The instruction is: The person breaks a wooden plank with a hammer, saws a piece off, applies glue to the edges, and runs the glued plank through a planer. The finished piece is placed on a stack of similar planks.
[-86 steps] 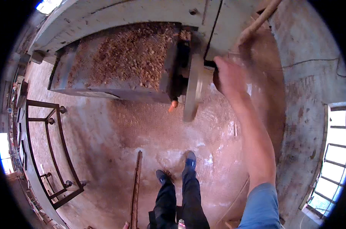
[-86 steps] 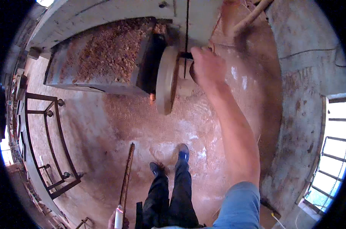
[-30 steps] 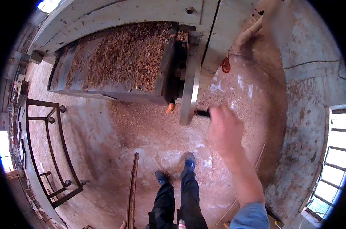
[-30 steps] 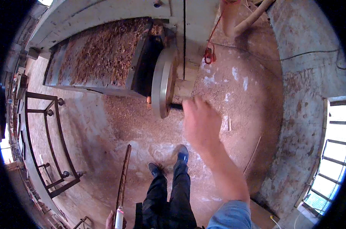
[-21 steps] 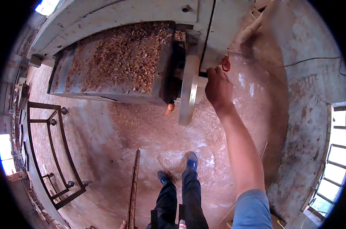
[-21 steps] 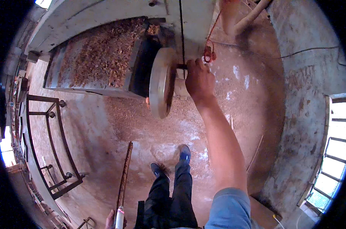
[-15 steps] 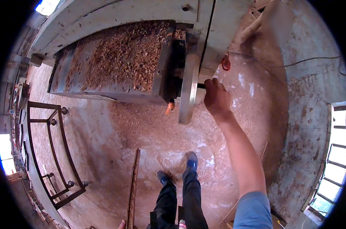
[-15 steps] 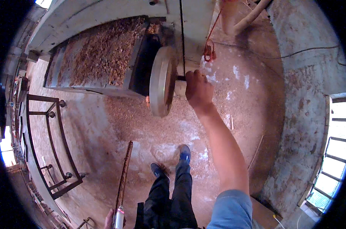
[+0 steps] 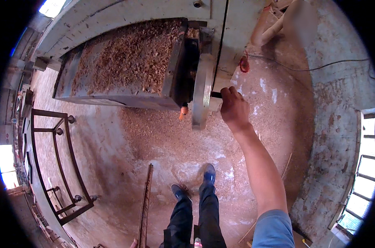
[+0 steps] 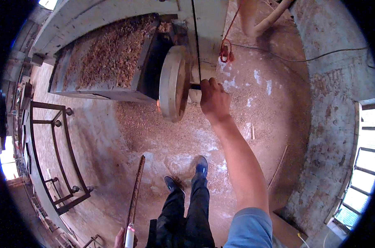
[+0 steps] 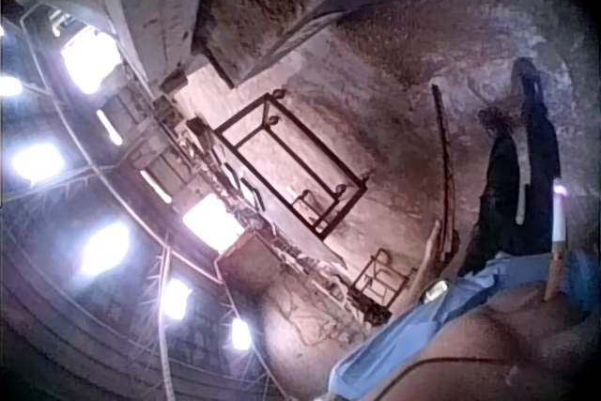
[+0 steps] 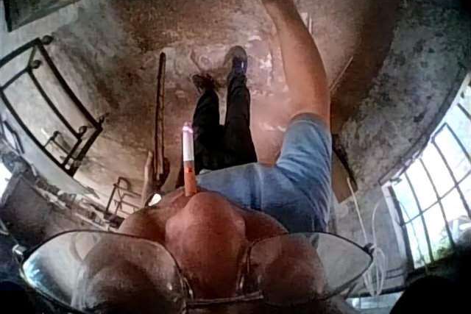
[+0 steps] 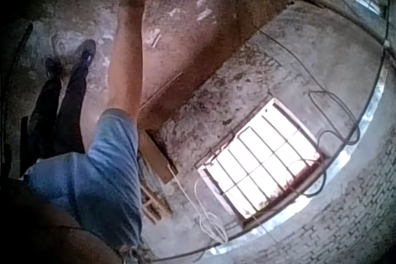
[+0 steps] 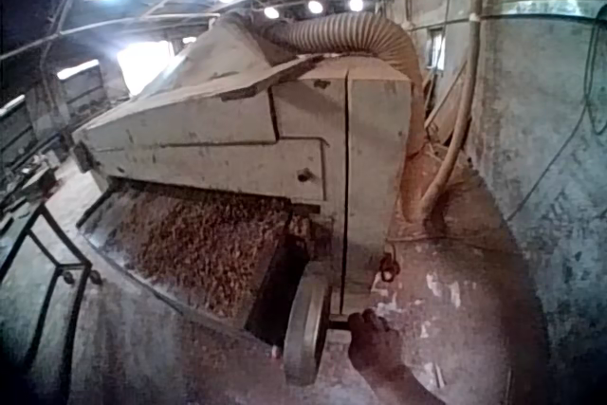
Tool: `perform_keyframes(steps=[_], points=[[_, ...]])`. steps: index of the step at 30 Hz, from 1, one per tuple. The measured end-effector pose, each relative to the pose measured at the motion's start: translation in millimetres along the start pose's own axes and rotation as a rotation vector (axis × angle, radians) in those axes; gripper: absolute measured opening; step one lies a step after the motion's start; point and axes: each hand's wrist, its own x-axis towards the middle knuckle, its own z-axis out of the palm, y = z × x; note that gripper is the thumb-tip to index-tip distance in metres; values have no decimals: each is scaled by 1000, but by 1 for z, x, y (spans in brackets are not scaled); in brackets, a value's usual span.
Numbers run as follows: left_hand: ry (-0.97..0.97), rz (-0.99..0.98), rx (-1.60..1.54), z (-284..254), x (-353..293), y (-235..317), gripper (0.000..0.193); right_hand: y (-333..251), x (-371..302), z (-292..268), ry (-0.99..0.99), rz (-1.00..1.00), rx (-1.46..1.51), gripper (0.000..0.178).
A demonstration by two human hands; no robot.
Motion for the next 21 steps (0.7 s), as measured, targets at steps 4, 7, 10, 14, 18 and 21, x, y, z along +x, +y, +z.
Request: perform_keyframes(steps=[4, 7, 10, 14, 18, 21], points=[[-58, -33, 21, -8, 6, -3, 42, 1, -1, 1, 3, -1, -5, 13], [-33, -6, 38, -2, 0, -8, 44, 1, -1, 2, -2, -4, 6, 13], [-17, -5, 55, 2, -2, -8, 46, 2, -1, 1, 11, -16, 9, 12], [-39, 18, 104, 22, -11, -4, 45, 0, -6, -5, -28, 13, 17, 16], [-39, 1, 98, 19, -7, 2, 44, -20, -48, -33, -225, -4, -30, 13], [-40, -12, 67, 12, -5, 2, 42, -53, -45, -98, -241, -81, -48, 9]])
